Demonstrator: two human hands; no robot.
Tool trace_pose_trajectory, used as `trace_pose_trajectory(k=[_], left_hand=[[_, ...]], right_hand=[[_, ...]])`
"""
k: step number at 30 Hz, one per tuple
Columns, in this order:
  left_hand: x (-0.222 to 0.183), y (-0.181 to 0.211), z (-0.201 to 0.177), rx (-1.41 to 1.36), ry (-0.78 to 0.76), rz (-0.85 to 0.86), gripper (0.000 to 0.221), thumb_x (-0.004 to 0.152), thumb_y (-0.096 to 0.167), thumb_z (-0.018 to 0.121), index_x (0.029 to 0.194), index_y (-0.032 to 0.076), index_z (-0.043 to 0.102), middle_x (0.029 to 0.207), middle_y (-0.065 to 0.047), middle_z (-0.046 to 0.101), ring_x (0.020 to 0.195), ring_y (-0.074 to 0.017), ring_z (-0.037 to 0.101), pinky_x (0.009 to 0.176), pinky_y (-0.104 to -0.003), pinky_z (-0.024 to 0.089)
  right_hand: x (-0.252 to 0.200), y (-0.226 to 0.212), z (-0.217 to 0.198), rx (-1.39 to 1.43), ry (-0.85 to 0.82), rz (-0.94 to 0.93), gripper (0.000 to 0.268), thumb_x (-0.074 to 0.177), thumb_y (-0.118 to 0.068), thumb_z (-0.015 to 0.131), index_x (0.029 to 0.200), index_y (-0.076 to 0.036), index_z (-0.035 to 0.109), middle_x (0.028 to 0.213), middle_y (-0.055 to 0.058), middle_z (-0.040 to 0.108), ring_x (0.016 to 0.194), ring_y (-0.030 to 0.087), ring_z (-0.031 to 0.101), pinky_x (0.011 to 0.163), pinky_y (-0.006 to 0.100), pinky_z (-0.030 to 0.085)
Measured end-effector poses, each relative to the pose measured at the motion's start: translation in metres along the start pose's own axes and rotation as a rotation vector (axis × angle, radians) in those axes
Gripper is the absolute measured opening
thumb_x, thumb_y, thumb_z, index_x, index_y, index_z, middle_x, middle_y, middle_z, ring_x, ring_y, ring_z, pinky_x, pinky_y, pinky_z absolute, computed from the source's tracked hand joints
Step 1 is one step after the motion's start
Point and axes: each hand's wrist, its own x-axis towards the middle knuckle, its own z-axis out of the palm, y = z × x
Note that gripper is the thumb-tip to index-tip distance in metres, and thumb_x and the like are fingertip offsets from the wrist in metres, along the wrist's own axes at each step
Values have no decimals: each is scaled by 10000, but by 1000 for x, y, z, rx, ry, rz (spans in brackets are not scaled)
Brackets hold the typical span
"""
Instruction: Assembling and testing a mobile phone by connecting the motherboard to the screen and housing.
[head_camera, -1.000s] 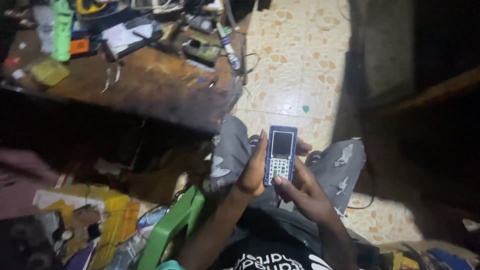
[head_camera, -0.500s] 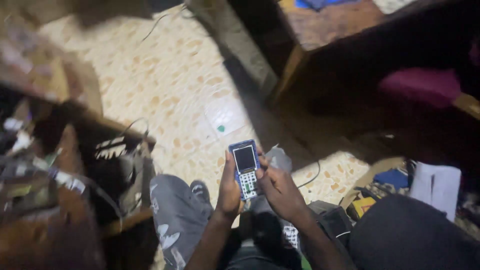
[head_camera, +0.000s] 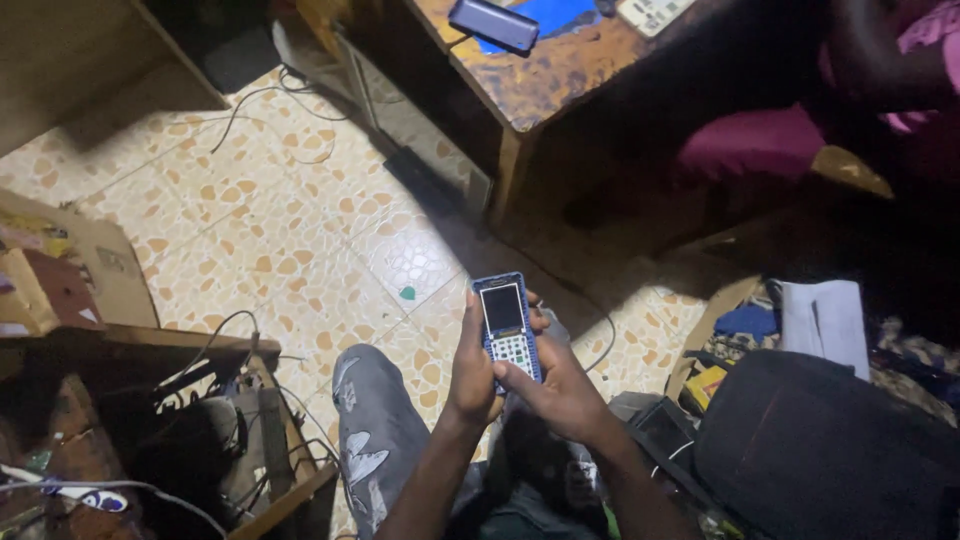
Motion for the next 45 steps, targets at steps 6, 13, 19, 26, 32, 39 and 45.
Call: trace_pose_trajectory(k=[6,13,19,26,32,39,45], left_hand=[[-13,1,-3,62,-11,3,686,1103,604,354,1298,28,672,971,-126,785,880,-218,768,808,-321,609],[-24,5,-27,-92,-67,51,685,1109,610,367,1234,0,654,913,-135,759,951,-312,779,935,-431,584],[-26,4,-54,-32,85,81,669,1100,587,401,1293,7,671,953,-167,727,733,-241,693,677,-355,584],[20,13,-47,-39,47,5,753,1106,621,331,1251,-36,670,948,-189,716,759,-258,693,775,-385,562],[77,22,-27,28,23,-20,799,1080,643,282,1293,-41,635,932,-209,717,742,-250,718,749,-370,566],[104,-1,-57,-144,63,-3,860,1019,688,346,1301,-83,599,889,-270,677,676,-297,715,668,-374,598],[100,6,-63,-265,119,11,866,1014,699,396,1307,-89,604,895,-265,656,702,-309,696,695,-392,598]], right_hand=[[-11,16,2,-66,-42,-51,473,949,-452,657,1258,-96,696,1121,70,775,1019,192,754,880,334,615],[-16,41,-42,-209,195,49,421,1104,-439,409,912,-137,630,867,47,632,800,189,603,750,349,505],[38,56,-148,-207,373,-123,112,966,-107,511,1053,-165,551,851,18,579,670,125,489,576,297,387],[244,82,-387,-553,451,-401,152,1133,-235,500,1059,-182,620,979,13,646,911,147,607,864,316,475],[438,-21,-558,-1223,766,-842,48,1062,-86,722,1057,-56,759,966,158,753,849,365,699,734,505,510],[530,-70,-569,-1178,820,-451,394,1039,-374,899,824,-127,679,712,56,654,687,182,618,551,487,482],[516,-97,-521,-1347,871,-331,520,1085,-599,920,971,-115,767,938,154,763,797,423,743,539,595,571]])
